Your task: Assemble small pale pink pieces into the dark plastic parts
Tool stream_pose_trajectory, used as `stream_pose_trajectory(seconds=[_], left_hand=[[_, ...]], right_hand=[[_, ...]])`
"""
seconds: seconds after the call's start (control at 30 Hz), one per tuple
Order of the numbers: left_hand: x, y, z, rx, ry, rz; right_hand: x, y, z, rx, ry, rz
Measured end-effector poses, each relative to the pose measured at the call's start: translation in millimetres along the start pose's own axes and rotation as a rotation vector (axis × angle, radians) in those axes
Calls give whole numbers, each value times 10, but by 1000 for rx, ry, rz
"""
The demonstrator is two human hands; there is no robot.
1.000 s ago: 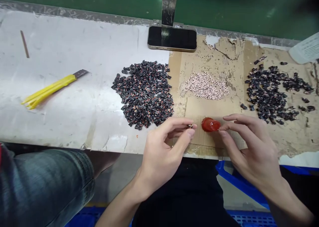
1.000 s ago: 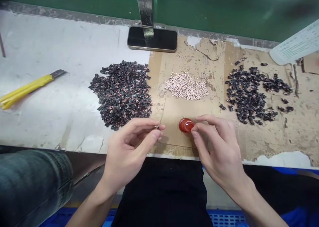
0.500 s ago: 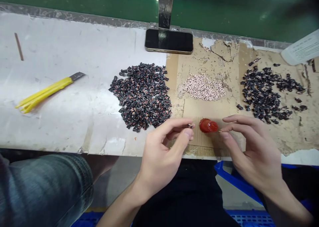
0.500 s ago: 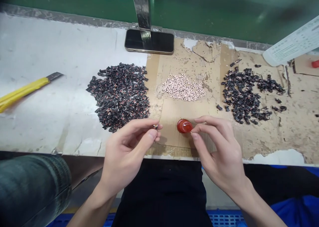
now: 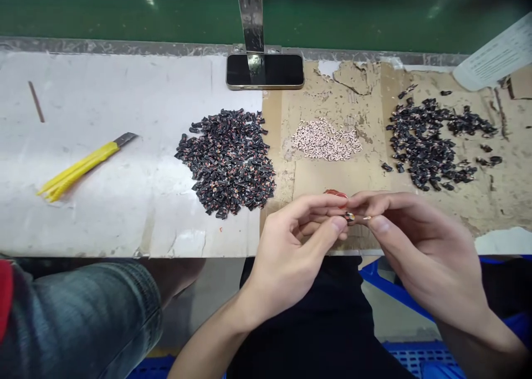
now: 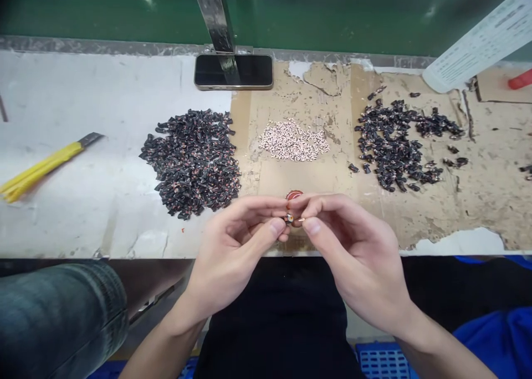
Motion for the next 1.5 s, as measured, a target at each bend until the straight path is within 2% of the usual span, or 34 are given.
stream_pose_trajectory(seconds=[0.27,0.53,0.73,0.9,1.07,1.13,1.17,1.23,1.27,1.33,1.37,1.4,1.5], left_hand=[[-35,-6,18,-28,42,2],[-98,-20,17,-50,87,-9],[-145,-14,62,-31,-61,-85],[-142,-25,109,-10,-181,-113],[-64,-8,191,2,-176,-179],[-50,31,208,37,-79,-154],[-59,69,194,54,15,-87],[-124,196,92,22,310,184],[-177,283,6,-42,507,361],[-298,486,-212,-260,935,676],[-342,600,-323,-336,1156,719],[-375,711,-419,-340,1341,727],[-430,921,-598,-242,1450,720]], right_hand=[[27,6,36,52,-15,-63],[-8,63,-15,77,-70,-155],[-25,37,-7,-64,-20,-255],[-59,19,-49,-85,-97,-486],[-90,-39,-118,-120,-188,-439],[-94,3,-168,-121,-196,-485],[-102,60,-209,-120,-213,-536],[-151,252,-341,-138,-327,-652],[-199,382,-435,-186,-417,-694],[-332,663,-655,-308,-704,-769],[-408,795,-768,-340,-813,-794],[-481,909,-867,-328,-892,-827],[-620,1114,-1084,-327,-948,-831]])
Point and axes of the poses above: each hand's wrist, its own y-axis towards the middle knuckle, its own z-axis out of the palm, x = y × z, the point moved 2 cm from there along y, towards the middle knuckle, and after that the axes turned 10 degrees about -x, right-handed, at the moved point
